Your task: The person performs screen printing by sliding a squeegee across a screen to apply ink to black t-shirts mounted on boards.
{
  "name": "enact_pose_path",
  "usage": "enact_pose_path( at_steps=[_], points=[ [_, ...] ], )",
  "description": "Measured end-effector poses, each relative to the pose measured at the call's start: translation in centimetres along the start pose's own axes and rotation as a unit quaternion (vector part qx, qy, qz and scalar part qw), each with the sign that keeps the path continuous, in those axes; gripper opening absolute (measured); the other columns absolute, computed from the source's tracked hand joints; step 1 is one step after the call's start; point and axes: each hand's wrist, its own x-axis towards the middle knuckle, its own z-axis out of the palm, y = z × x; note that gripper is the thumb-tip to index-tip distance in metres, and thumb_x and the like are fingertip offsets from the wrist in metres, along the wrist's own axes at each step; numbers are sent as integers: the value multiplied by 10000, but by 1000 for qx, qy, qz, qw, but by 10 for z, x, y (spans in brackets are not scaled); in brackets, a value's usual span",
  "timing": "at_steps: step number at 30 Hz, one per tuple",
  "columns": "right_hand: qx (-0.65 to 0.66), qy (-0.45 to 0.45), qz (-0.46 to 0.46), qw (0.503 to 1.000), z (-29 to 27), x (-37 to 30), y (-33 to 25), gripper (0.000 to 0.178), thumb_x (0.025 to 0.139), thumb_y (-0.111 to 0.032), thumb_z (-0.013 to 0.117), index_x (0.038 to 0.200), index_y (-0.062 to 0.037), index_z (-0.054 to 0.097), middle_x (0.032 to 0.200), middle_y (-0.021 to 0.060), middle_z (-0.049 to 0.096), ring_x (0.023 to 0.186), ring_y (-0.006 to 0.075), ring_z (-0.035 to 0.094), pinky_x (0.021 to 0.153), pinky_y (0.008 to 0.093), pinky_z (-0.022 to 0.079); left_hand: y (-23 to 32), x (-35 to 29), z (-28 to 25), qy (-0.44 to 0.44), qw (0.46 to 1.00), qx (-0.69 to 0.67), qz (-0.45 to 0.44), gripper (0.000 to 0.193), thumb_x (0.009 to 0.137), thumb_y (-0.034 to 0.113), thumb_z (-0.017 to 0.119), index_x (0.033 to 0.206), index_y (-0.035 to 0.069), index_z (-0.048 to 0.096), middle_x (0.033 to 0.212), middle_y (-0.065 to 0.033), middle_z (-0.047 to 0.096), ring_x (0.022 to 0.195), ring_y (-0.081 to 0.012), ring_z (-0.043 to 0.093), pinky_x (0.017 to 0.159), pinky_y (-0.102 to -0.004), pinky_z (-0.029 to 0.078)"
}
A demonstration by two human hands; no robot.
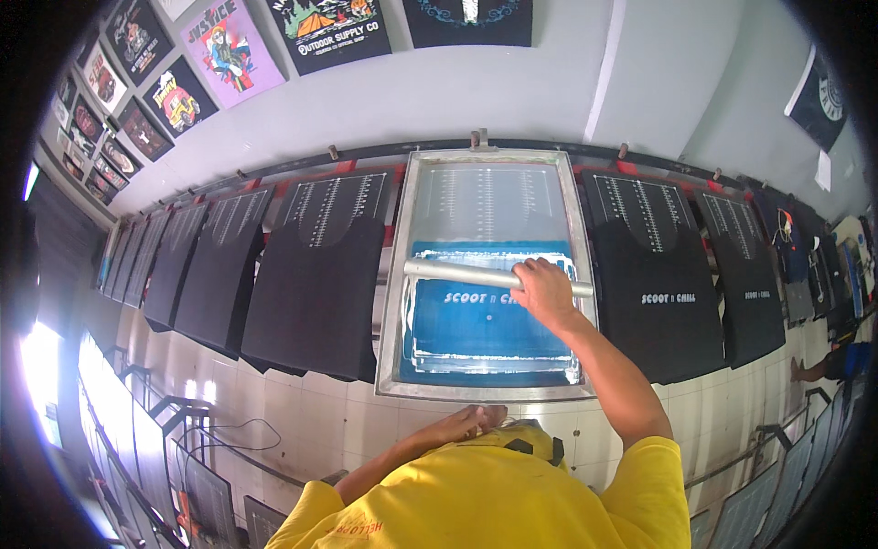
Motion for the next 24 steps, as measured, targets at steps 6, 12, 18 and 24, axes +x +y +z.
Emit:
enact_pose_path(
  at_steps=[6,12,18,24],
  points=[
    [-10,-11,16,1000,2,14,9,284,723,-209,779,950,-73,676,888,86,649,896,299,632,765,440,534,-83,52,4,-8,990,-69,123,634,1052,571,324,858,22,576,695,-53,539,663,-175,500,642,-333,428],
    [5,-14,18,1000,10,15,14,255,719,-176,760,914,-44,661,874,101,656,872,330,628,759,459,516,-60,39,8,58,988,-28,142,647,1055,553,341,752,18,542,650,-67,519,641,-188,491,635,-355,427],
    [18,-21,-3,1000,20,24,17,270,723,-197,759,928,-49,666,873,115,655,887,342,632,768,465,512,-82,47,11,52,983,-81,156,643,1055,557,340,730,27,501,639,-65,484,638,-191,458,646,-353,411],
    [3,-39,1,999,35,36,25,269,725,-225,754,911,-56,659,876,115,660,881,347,635,762,463,511,-79,45,10,48,980,-96,166,625,1054,558,351,727,39,474,650,-47,440,637,-181,416,629,-353,380]
  ],
)
